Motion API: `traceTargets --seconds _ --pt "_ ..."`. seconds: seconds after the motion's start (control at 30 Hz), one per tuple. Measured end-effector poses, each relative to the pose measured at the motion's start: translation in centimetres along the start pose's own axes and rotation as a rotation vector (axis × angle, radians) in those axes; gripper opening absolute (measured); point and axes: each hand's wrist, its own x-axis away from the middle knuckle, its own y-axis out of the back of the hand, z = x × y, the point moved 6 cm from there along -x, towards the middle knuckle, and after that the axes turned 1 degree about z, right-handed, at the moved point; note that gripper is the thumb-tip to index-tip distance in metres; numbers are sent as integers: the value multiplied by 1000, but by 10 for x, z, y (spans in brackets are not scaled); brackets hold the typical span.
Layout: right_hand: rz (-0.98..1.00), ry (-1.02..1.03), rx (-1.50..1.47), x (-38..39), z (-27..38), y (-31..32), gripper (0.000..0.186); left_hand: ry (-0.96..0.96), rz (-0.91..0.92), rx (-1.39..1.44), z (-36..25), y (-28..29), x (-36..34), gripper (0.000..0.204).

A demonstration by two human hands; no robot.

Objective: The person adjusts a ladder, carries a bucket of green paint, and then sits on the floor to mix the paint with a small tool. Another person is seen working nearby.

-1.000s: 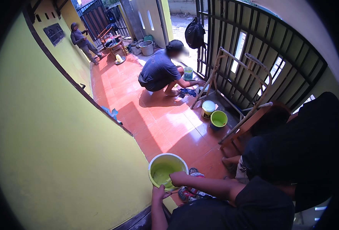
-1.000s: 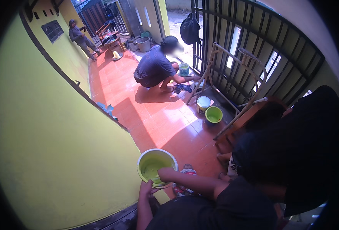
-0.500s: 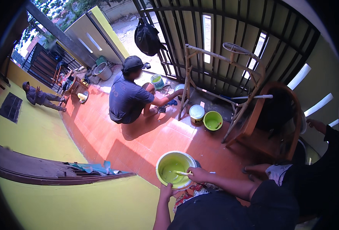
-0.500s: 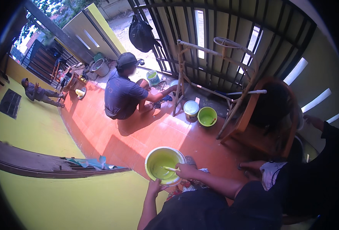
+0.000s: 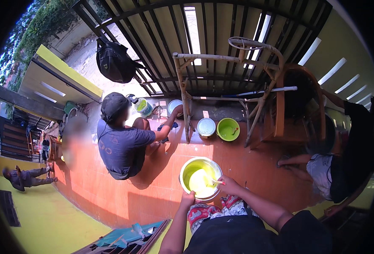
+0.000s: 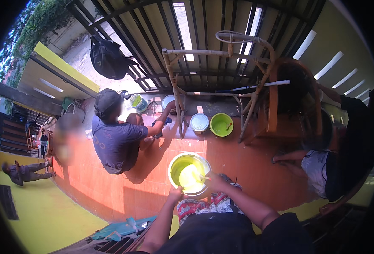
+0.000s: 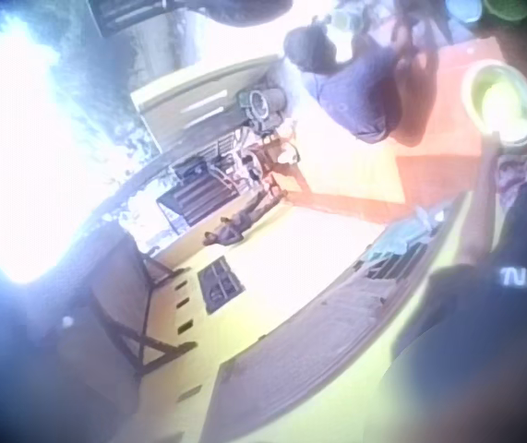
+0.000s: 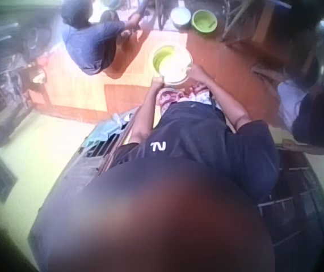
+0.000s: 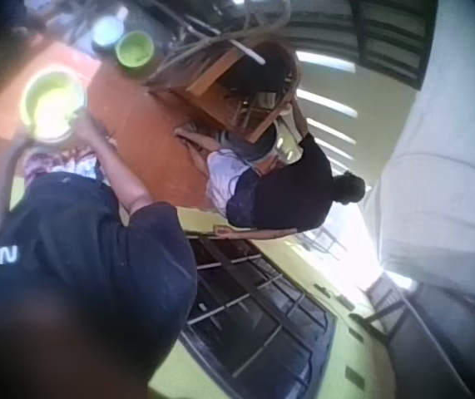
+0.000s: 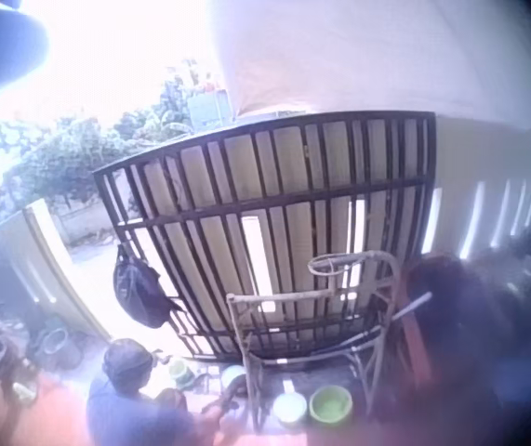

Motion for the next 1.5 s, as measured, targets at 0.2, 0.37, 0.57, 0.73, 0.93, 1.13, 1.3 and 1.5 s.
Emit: traceTargets --seconds 0.2,0.37,0.57,0.73,0.93,1.13,1.3,1.5 --pt "-207 -167 -338 -70 -11 -54 23 16 171 -179 -54 61 -97 47" --pt "-261 -165 -443 -164 -45 -82 25 74 181 -335 -62 89 -215 50" --pt "-144 -125 -146 -292 -121 -76 29 126 279 -486 -40 101 -405 55" --pt "-122 -140 107 -370 -156 -57 30 146 361 -568 -32 97 -517 54" --pt "-35 121 420 -433 -153 -38 27 131 472 -745 -42 87 -600 56" --pt "117 49 635 -446 -162 -58 29 20 459 -842 -54 84 -629 56" --pt "238 59 704 -457 -172 -68 29 -418 340 -867 -59 76 -634 50" --pt "246 -35 731 -466 -182 -63 35 -636 327 -797 -61 74 -654 57"
